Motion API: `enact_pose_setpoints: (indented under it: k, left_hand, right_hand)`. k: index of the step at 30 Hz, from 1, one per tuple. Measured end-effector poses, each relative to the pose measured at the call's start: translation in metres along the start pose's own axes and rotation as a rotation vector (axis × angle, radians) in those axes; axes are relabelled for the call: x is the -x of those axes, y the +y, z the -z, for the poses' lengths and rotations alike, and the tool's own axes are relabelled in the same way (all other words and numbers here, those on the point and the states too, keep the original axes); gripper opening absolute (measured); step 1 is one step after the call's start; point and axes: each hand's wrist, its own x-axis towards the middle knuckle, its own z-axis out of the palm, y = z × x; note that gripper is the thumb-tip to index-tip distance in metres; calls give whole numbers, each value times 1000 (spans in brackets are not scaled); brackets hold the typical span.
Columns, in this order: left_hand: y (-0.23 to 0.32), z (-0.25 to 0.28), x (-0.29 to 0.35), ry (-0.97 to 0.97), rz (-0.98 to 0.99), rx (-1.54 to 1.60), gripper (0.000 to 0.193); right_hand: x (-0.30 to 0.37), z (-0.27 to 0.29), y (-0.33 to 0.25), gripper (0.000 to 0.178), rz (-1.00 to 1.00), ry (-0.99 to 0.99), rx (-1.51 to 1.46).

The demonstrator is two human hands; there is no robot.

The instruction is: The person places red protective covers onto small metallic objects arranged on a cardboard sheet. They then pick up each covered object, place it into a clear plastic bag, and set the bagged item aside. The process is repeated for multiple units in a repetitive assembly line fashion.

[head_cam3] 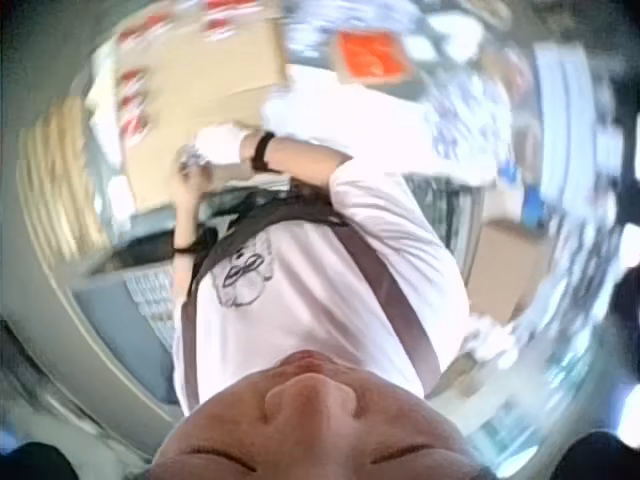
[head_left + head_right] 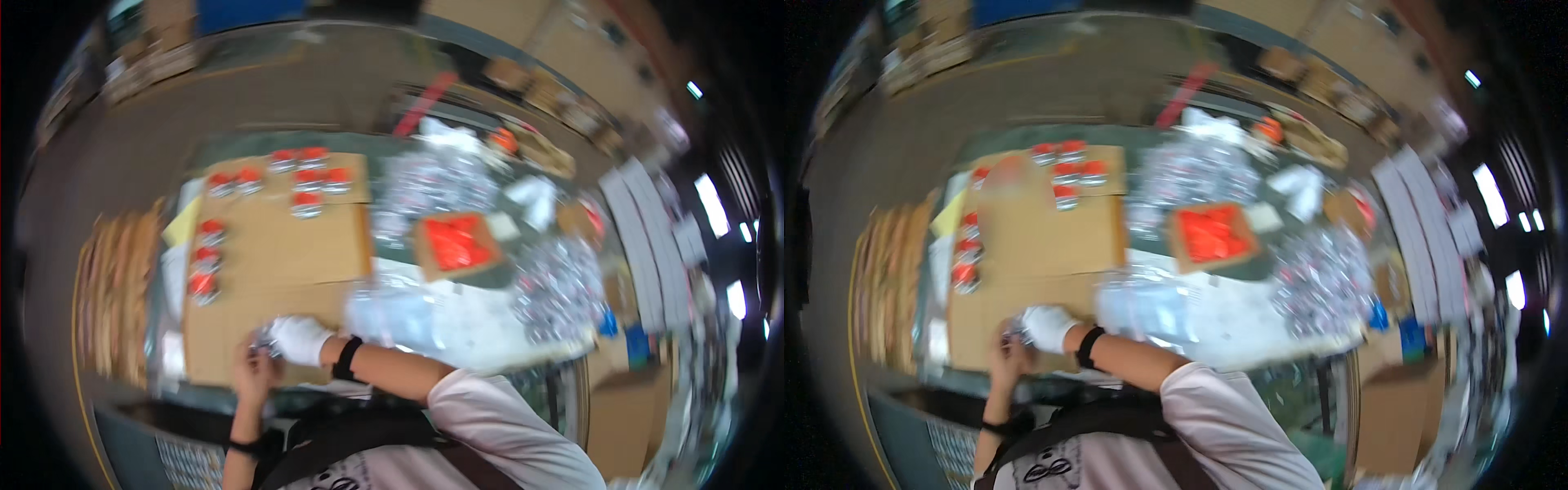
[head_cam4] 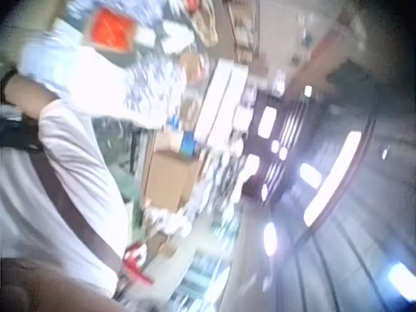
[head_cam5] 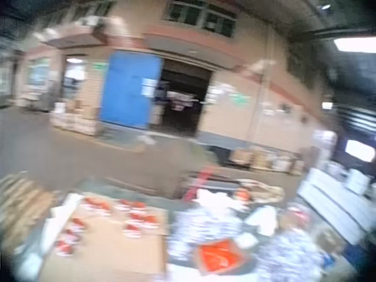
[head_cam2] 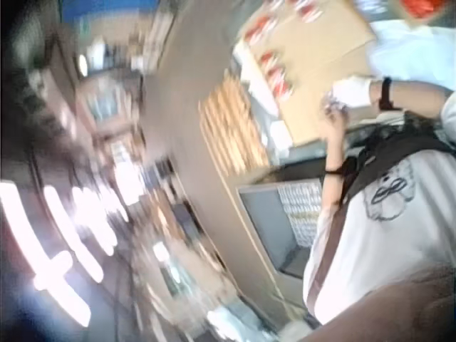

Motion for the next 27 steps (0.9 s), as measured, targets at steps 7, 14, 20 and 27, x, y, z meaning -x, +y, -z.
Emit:
enact_pose_setpoints:
  k: [7,14,20,27]
  left_hand:
    - [92,-126,-2,-339,-343,36,29]
    - [92,-269,20,-503,-410,-583,33]
    - [62,-296,18,-450,-375,-666,24]
    - [118,-257,29,-466,-374,-153,15]
  right_hand:
    - [264,70,97,27,-507,459,-456]
    - [515,157,220,22,-1270,1261,235]
    - [538,174,262,28,-1604,593,570]
    - [404,196,157,31,-1133,679,184]
